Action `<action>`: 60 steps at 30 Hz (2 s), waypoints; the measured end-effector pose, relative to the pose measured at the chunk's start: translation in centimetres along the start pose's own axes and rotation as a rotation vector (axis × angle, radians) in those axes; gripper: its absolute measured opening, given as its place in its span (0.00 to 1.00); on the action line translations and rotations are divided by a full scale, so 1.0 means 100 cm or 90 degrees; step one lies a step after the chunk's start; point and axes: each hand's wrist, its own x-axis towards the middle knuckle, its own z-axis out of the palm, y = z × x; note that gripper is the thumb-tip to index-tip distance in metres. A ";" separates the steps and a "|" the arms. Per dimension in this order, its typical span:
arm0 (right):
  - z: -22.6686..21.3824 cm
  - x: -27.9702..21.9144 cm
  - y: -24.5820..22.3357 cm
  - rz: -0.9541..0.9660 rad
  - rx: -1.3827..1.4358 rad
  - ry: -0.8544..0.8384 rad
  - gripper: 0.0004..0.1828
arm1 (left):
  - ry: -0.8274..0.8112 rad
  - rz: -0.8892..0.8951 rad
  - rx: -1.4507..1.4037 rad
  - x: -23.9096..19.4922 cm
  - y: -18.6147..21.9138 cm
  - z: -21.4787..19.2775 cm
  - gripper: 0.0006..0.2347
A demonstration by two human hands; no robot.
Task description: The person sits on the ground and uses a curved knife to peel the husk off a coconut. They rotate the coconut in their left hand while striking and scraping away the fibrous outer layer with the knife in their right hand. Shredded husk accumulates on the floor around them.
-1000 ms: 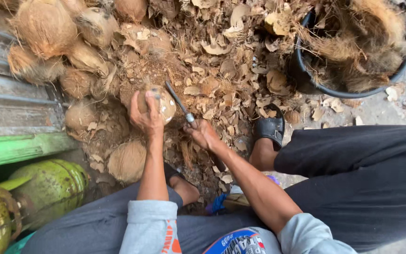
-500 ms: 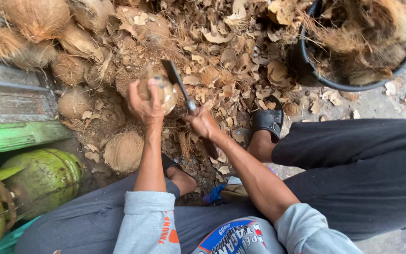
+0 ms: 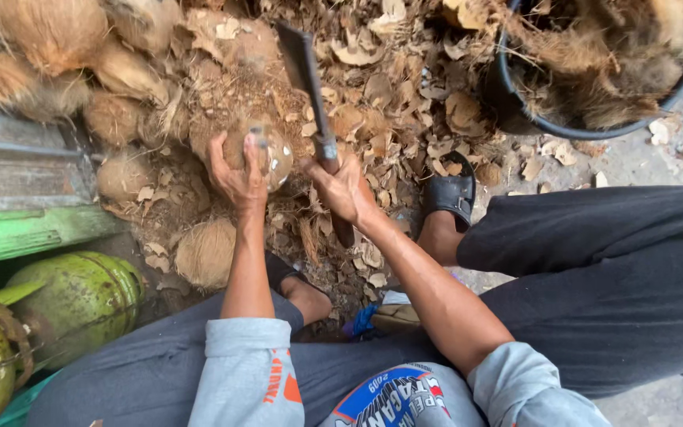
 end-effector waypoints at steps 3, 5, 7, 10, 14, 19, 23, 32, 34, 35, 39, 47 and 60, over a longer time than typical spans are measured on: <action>0.005 0.003 0.010 0.178 -0.039 -0.072 0.15 | 0.026 -0.035 0.035 0.007 0.001 0.008 0.15; 0.009 -0.004 0.015 0.300 -0.049 -0.104 0.13 | 0.013 -0.058 0.100 0.009 0.008 0.006 0.16; 0.009 0.001 0.017 0.357 -0.042 -0.088 0.14 | 0.003 -0.077 0.094 0.015 0.014 0.008 0.18; 0.001 -0.002 0.018 0.379 -0.021 -0.117 0.16 | 0.008 0.037 0.119 0.006 0.027 0.008 0.30; -0.009 0.001 0.007 0.313 -0.024 -0.121 0.17 | -0.078 -0.105 0.075 0.010 0.039 -0.001 0.32; -0.016 0.000 -0.010 0.237 -0.062 -0.060 0.16 | 0.021 -0.241 -0.051 0.011 0.034 -0.005 0.35; -0.007 -0.003 -0.008 0.028 -0.137 0.008 0.18 | 0.056 -0.201 0.114 -0.006 0.026 0.007 0.36; -0.016 0.003 0.024 0.287 -0.127 -0.070 0.11 | 0.019 -0.084 0.028 -0.002 0.024 0.005 0.29; -0.017 0.005 0.023 0.333 -0.138 -0.098 0.11 | 0.019 -0.139 0.067 -0.005 0.023 0.002 0.31; -0.015 0.007 0.020 0.265 -0.151 -0.085 0.12 | 0.022 -0.164 0.086 -0.004 0.023 0.002 0.33; -0.008 0.001 0.025 -0.028 -0.118 -0.024 0.13 | 0.064 -0.061 0.147 -0.013 0.024 0.012 0.31; -0.014 -0.001 0.063 0.344 0.127 -0.091 0.02 | -0.025 -0.048 0.126 -0.002 0.029 0.005 0.29; -0.038 0.034 0.077 0.361 0.203 -0.218 0.11 | -0.107 -0.054 0.040 0.021 -0.009 -0.011 0.38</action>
